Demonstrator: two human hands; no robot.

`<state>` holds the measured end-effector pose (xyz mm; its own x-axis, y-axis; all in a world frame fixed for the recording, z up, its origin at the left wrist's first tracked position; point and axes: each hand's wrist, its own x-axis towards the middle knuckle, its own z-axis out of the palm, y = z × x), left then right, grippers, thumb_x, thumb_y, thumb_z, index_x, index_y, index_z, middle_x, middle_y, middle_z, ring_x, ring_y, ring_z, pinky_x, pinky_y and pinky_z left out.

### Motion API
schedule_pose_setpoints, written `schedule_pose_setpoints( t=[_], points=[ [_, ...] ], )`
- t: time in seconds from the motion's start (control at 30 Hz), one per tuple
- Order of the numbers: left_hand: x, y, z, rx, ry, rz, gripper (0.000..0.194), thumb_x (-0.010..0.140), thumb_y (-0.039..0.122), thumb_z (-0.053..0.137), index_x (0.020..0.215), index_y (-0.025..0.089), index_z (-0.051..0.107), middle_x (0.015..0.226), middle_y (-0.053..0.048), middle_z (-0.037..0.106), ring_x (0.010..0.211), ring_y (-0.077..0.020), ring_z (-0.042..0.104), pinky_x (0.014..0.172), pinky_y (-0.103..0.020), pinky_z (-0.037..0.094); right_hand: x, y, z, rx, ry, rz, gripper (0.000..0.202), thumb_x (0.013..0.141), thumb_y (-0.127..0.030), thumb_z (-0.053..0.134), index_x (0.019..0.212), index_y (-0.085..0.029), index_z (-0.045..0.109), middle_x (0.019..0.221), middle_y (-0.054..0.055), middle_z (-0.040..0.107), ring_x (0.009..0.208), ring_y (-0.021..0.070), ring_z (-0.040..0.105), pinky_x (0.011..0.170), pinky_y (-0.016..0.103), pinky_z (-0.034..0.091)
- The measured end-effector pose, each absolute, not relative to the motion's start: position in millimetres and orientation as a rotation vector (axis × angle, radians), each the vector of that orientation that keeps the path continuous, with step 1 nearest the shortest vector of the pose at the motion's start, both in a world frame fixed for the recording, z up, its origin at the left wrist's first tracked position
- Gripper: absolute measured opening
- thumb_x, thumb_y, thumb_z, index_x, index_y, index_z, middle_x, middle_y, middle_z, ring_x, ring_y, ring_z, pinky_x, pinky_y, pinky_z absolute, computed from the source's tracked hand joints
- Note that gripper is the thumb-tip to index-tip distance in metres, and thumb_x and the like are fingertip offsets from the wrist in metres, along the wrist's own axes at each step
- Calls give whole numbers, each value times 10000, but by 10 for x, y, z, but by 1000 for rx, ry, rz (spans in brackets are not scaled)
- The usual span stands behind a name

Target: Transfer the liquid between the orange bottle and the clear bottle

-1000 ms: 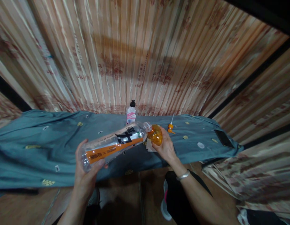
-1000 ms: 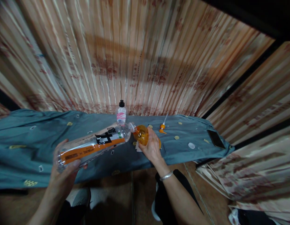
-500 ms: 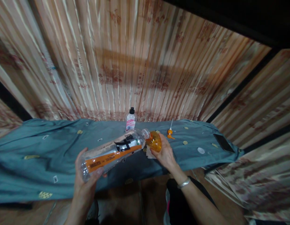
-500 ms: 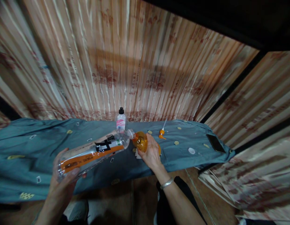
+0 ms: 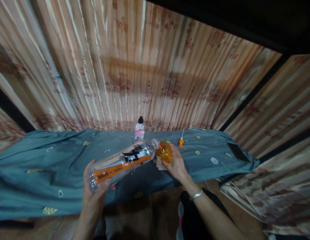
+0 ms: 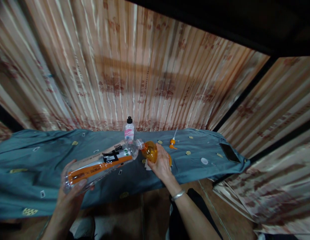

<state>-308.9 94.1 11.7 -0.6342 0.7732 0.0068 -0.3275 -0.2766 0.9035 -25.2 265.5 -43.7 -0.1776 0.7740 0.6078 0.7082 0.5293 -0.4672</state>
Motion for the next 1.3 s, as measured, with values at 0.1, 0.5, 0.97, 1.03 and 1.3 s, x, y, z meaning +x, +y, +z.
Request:
schedule_pose_setpoints(
  t=[0.1, 0.5, 0.97, 1.03, 1.3],
  points=[
    [-3045, 948, 127, 579, 1249, 2019, 949, 571, 387, 1024, 1428, 290, 627, 1133, -36, 699, 874, -235, 655, 548, -259, 531, -260, 2664, -444, -1215, -1920, 94, 855, 778, -317, 771, 1569, -150, 491, 1531, 224, 663, 1430, 405, 641, 1208, 628, 529],
    [-3048, 1060, 55, 557, 1229, 2065, 921, 545, 364, 1025, 1385, 292, 655, 1096, -24, 706, 848, -218, 651, 519, -237, 531, -287, 2718, -432, -1230, -1913, 98, 863, 768, -313, 764, 1566, -141, 486, 1522, 236, 663, 1427, 408, 641, 1210, 616, 523],
    [-3065, 997, 82, 563, 1202, 2046, 870, 588, 352, 1026, 1377, 297, 663, 1110, -22, 721, 834, -209, 650, 519, -233, 538, -295, 2702, -465, -1214, -1927, 58, 860, 761, -285, 774, 1559, -134, 493, 1508, 236, 675, 1413, 407, 651, 1194, 628, 536],
    [-3064, 989, 81, 549, 1205, 2067, 850, 591, 352, 1025, 1364, 302, 675, 1122, -22, 723, 842, -207, 653, 517, -223, 536, -295, 2697, -469, -1212, -1942, 53, 864, 757, -279, 778, 1559, -129, 495, 1511, 240, 673, 1412, 410, 653, 1195, 630, 538],
    [-3071, 966, 83, 527, 1186, 2062, 843, 584, 342, 1031, 1356, 295, 696, 1100, -27, 737, 803, -197, 657, 520, -227, 542, -301, 2678, -452, -1189, -1963, 33, 866, 760, -269, 779, 1566, -129, 495, 1508, 238, 675, 1422, 405, 650, 1208, 632, 532]
  ],
)
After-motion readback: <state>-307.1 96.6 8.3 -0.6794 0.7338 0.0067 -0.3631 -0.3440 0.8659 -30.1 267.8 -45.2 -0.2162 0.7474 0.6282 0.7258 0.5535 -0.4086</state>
